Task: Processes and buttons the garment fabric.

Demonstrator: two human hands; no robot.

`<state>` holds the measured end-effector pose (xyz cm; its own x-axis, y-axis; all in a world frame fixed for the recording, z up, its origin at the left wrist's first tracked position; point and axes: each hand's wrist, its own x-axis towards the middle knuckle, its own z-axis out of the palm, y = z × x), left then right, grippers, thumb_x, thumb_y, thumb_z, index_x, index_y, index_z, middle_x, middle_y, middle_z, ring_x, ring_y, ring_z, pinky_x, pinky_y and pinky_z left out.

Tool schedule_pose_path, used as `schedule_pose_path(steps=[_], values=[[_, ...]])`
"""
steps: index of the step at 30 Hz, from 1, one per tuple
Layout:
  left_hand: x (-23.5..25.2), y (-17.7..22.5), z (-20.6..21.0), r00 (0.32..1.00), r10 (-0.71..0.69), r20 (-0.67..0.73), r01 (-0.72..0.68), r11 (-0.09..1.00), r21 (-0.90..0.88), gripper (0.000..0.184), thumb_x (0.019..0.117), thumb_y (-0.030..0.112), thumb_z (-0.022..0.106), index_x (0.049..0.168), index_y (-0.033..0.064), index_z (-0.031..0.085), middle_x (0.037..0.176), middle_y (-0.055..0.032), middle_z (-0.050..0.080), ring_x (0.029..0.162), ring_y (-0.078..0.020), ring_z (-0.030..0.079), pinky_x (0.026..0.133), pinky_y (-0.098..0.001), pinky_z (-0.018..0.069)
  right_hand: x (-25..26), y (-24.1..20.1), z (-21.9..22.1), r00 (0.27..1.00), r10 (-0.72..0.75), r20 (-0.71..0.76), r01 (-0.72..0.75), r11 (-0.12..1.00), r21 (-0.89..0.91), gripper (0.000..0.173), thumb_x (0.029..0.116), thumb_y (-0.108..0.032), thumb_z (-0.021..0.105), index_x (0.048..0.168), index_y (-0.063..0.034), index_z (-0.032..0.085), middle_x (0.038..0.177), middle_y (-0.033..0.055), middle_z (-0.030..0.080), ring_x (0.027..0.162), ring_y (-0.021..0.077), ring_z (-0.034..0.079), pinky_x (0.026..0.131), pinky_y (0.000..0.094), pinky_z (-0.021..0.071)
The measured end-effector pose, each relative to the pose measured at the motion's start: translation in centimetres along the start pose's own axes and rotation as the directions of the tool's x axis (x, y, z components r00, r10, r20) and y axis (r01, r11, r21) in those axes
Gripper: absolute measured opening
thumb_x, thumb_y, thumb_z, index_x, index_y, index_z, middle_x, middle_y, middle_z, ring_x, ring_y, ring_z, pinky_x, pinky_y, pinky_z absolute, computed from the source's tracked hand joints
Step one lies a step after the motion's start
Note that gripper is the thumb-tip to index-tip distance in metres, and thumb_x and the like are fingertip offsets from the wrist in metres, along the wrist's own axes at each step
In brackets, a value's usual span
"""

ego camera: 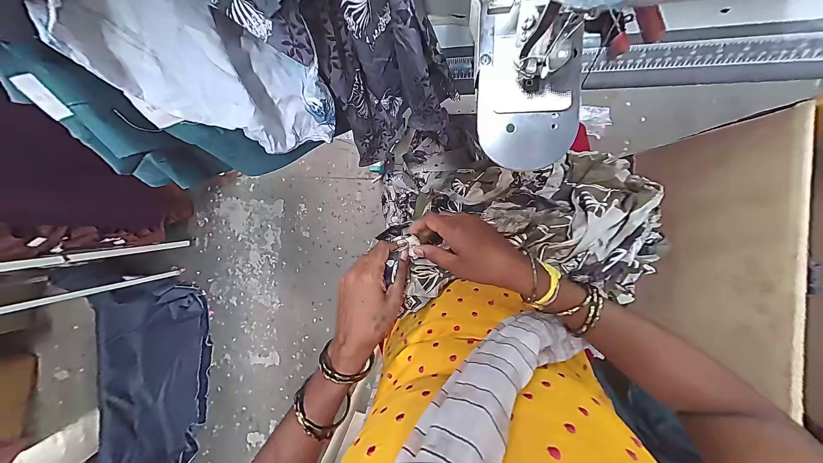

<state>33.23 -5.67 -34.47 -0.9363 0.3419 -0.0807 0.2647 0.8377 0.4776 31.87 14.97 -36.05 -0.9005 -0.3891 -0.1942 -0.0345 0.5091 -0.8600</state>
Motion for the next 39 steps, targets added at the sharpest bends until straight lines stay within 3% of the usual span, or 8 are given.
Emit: schedule_pose_path(steps=[2,6,11,16,23,29,35,39], values=[[0.1,0.0,-0.3,0.998,-0.058,0.008,0.058,0.998,-0.003,0.039,0.1048,0.037,0.046,0.097,0.0062,0.068,0.067,-0.0024,0.061,0.057,-0.0140,0.058,0.053,-0.0345,0.0478,-0.4,-0.4,1.0,0.962,-0.096,-0.257,0.076,0.993,-0.087,0.029,0.0995,-0.026,0.065,0.123,-0.0084,0.069,0.115,0.0085,0.071,0.113,0.0255,0.065,0.099,0.0461,0.0524],[0.5,0.6,-0.7,0.979,-0.204,0.005,0.204,0.978,-0.052,0.041,0.1067,0.036,0.040,0.088,0.0073,0.064,0.057,0.0043,0.048,0.050,-0.0067,0.049,0.049,-0.0280,0.0401,-1.6,-1.8,2.9,0.804,-0.111,-0.584,0.090,0.994,-0.065,0.028,0.0991,-0.030,0.066,0.086,-0.0069,0.073,0.074,0.0034,0.065,0.062,0.0107,0.060,0.056,0.0259,0.0508],[1.0,1.8,-1.1,0.955,-0.206,0.215,0.261,0.926,-0.272,0.039,0.1074,0.027,0.038,0.102,0.0042,0.070,0.069,0.0027,0.058,0.061,-0.0028,0.056,0.058,-0.0248,0.0464,-1.5,-1.5,2.6,0.956,0.138,-0.257,-0.086,0.975,0.206,0.032,0.1029,-0.030,0.060,0.112,-0.0015,0.070,0.094,0.0100,0.070,0.077,0.0162,0.065,0.072,0.0342,0.0547],[1.2,1.7,-1.3,0.922,-0.117,0.370,0.272,0.874,-0.401,0.040,0.1071,0.025,0.037,0.109,0.0018,0.069,0.082,0.0025,0.062,0.074,0.0007,0.057,0.069,-0.0222,0.0473,-1.2,-1.2,1.1,0.965,0.213,-0.154,-0.134,0.903,0.408,0.021,0.1019,-0.021,0.063,0.107,-0.0028,0.071,0.093,0.0048,0.070,0.075,0.0043,0.062,0.072,0.0233,0.0523],[1.1,1.4,-0.7,0.980,0.029,0.197,0.025,0.963,-0.267,0.041,0.1073,0.035,0.042,0.084,0.0095,0.065,0.057,0.0076,0.043,0.049,-0.0019,0.043,0.049,-0.0230,0.0361,-0.7,-0.5,2.1,0.935,0.175,-0.309,-0.063,0.938,0.341,0.017,0.0997,-0.020,0.065,0.096,-0.0048,0.072,0.082,0.0028,0.067,0.071,0.0069,0.059,0.069,0.0278,0.0496],[2.4,1.2,-1.5,0.923,-0.187,0.335,0.252,0.955,-0.160,0.045,0.1085,0.040,0.039,0.104,0.0088,0.071,0.072,-0.0008,0.059,0.066,-0.0129,0.058,0.063,-0.0385,0.0475,-0.3,-0.5,2.0,0.932,0.351,-0.091,-0.227,0.761,0.607,0.019,0.1031,-0.017,0.061,0.109,0.0008,0.066,0.087,0.0032,0.067,0.073,0.0028,0.062,0.070,0.0201,0.0529],[1.8,2.0,0.5,0.987,0.156,0.045,-0.160,0.981,0.107,0.030,0.1002,0.022,0.050,0.098,0.0012,0.072,0.076,-0.0149,0.068,0.063,-0.0312,0.068,0.053,-0.0476,0.0526,-0.2,-0.6,0.0,0.897,0.412,0.158,-0.389,0.568,0.726,0.025,0.1060,-0.025,0.058,0.108,-0.0006,0.058,0.084,0.0020,0.061,0.069,0.0051,0.063,0.066,0.0214,0.0553],[1.2,1.8,0.6,0.980,0.201,0.002,-0.198,0.964,0.180,0.030,0.0964,0.023,0.053,0.097,0.0025,0.074,0.070,-0.0142,0.066,0.057,-0.0323,0.066,0.047,-0.0479,0.0497,0.0,0.0,0.0,0.895,0.343,0.285,-0.441,0.589,0.677,0.033,0.1103,-0.033,0.046,0.092,-0.0075,0.053,0.067,-0.0053,0.047,0.054,0.0024,0.050,0.058,0.0181,0.0488]])
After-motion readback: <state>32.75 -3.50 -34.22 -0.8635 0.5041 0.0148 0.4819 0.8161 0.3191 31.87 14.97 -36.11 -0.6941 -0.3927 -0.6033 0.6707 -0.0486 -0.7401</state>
